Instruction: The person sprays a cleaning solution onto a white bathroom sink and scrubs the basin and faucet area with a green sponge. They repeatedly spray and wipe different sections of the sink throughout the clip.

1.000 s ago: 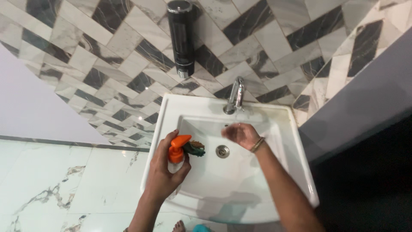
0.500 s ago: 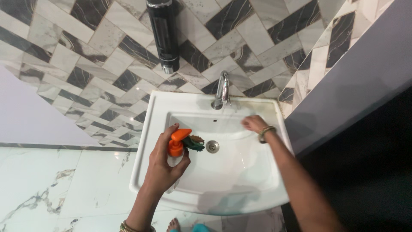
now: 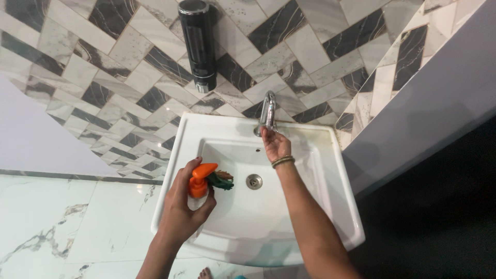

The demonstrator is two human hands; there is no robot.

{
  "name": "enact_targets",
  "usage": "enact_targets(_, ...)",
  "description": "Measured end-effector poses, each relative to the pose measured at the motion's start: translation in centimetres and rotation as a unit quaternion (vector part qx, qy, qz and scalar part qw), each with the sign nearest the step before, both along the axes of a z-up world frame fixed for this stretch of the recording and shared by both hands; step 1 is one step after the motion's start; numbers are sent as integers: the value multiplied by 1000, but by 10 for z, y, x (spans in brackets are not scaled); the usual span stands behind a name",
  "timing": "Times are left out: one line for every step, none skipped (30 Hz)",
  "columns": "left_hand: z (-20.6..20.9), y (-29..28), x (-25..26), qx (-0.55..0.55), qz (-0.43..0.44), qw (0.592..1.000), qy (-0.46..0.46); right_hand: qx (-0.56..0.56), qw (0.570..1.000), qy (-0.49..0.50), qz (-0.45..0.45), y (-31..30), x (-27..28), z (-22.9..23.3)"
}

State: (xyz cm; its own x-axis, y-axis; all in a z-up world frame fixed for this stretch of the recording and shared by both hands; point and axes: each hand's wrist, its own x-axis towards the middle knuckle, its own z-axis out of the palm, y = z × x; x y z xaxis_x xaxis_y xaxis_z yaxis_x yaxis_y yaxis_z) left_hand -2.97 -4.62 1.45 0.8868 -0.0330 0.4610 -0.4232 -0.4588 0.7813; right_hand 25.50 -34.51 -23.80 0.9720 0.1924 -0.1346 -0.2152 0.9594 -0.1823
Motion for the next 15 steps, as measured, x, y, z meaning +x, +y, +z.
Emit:
enact_targets(0,0,0,2,-1,1000,-1,-16,1000,-5,23,-4,3,4)
enact_targets(-1,1,1,4,-2,1000,-2,-60,998,17,29,-11,7,8)
enact_targets(-1,0,3,6,-6,1000,-2,-105,993,39,34,-22,10,12)
enact_targets(-1,-1,4,1,-10,1000,-7,-150,986,62,39,-36,11,15)
enact_targets(-2,-2,5,-5,-14,1000,-11,-174,983,55,34,-53,12,18)
enact_targets(-3,-4,6,-10,-19,1000,-16,-199,978,48,30,-74,11,20)
enact_targets(-3,-5,8,-17,-22,999,-22,-224,973,41,25,-97,8,23)
enact_targets(-4,-8,10,-23,-25,999,-27,-430,903,-15,18,-124,1,25)
enact_targets(-5,-11,11,-29,-27,999,-33,-614,786,-72,11,-144,-8,24)
enact_targets(-5,-13,12,-30,-30,999,-30,-699,714,38,34,-161,-19,19)
enact_targets(-6,-15,14,-31,-33,999,-27,-764,625,147,59,-177,-29,16)
enact_targets(-6,-17,16,-31,-37,999,-24,-697,695,147,99,-186,-35,11)
enact_targets(-6,-19,18,-35,-43,998,-17,-623,756,145,138,-191,-39,7)
enact_targets(-6,-21,19,-40,-48,998,-9,-542,810,141,176,-194,-43,2)
enact_targets(-6,-23,21,-45,-55,997,-1,-551,812,123,146,-196,-47,-3)
